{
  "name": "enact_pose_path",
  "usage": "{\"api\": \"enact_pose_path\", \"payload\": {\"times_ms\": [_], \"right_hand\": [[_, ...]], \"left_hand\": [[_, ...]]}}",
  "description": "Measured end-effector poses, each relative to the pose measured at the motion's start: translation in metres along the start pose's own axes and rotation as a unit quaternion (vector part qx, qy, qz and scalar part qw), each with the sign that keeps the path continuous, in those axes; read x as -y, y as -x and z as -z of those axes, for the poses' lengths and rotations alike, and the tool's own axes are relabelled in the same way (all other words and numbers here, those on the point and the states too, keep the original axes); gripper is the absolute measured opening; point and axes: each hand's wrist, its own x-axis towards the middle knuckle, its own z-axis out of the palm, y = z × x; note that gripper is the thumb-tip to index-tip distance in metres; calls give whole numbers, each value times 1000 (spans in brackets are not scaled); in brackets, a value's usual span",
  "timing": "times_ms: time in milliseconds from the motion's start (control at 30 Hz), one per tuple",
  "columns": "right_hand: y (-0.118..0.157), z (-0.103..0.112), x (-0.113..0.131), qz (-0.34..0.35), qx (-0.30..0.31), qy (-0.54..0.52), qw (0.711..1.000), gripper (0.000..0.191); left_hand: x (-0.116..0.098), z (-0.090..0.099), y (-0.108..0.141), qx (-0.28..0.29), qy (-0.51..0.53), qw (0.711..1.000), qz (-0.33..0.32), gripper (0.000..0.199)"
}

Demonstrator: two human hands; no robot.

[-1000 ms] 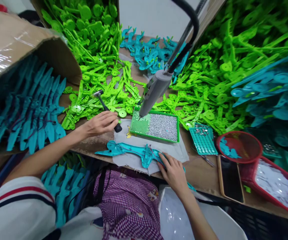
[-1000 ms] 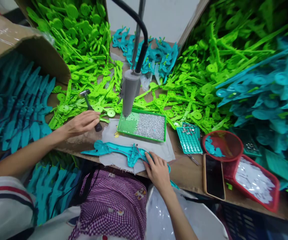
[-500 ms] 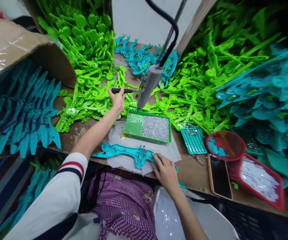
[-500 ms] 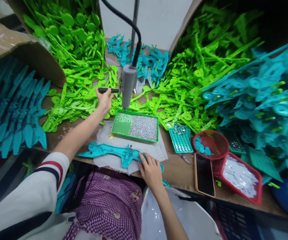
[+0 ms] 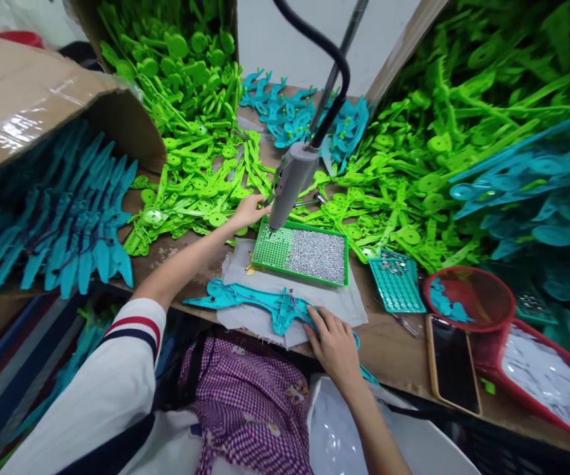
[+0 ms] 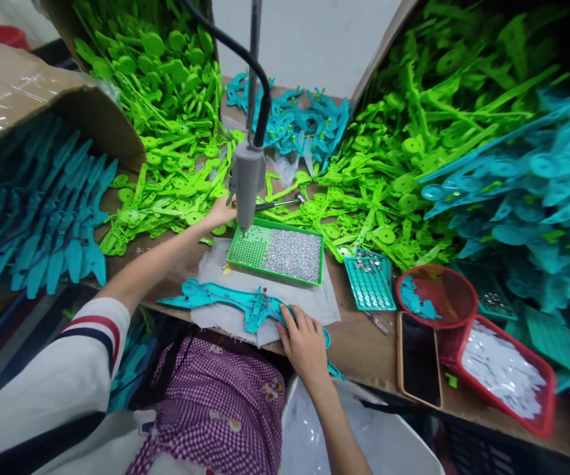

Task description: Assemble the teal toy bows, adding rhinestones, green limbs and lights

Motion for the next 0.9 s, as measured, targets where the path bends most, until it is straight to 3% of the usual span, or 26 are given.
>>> {"api": "enact_pose_path", "payload": {"times_ms": [133,200,267,333,400,500,600,767,900], "right_hand": [[-1,0,0,-5,3,-9,1000,37],[-2,1,-1,-4,9,-14,1000,37],[-3,2,-2,0,16,-7,1000,37],[-4,2,-2,5,22,8,1000,38],[-5,2,-2,7,28,21,999,38],[-5,2,-2,7,31,28,999,38],[-5,3,-1,8,34,30,999,39],[-6,5,-1,-4,59,11,998,39],[-8,11,-5,6,73,-25,997,45]], "left_hand": [[5,61,34,-63,-191,978,-59,13],[18,99,53,-76,-281,956,-27,19],[32,131,69,-46,-357,933,22,23],[42,149,82,0,-410,911,52,30],[42,153,92,31,-444,893,59,32],[30,144,103,30,-465,883,53,25],[19,139,114,21,-459,887,37,23],[23,145,121,106,-413,904,41,24],[34,143,104,24,-410,910,56,28]]}}
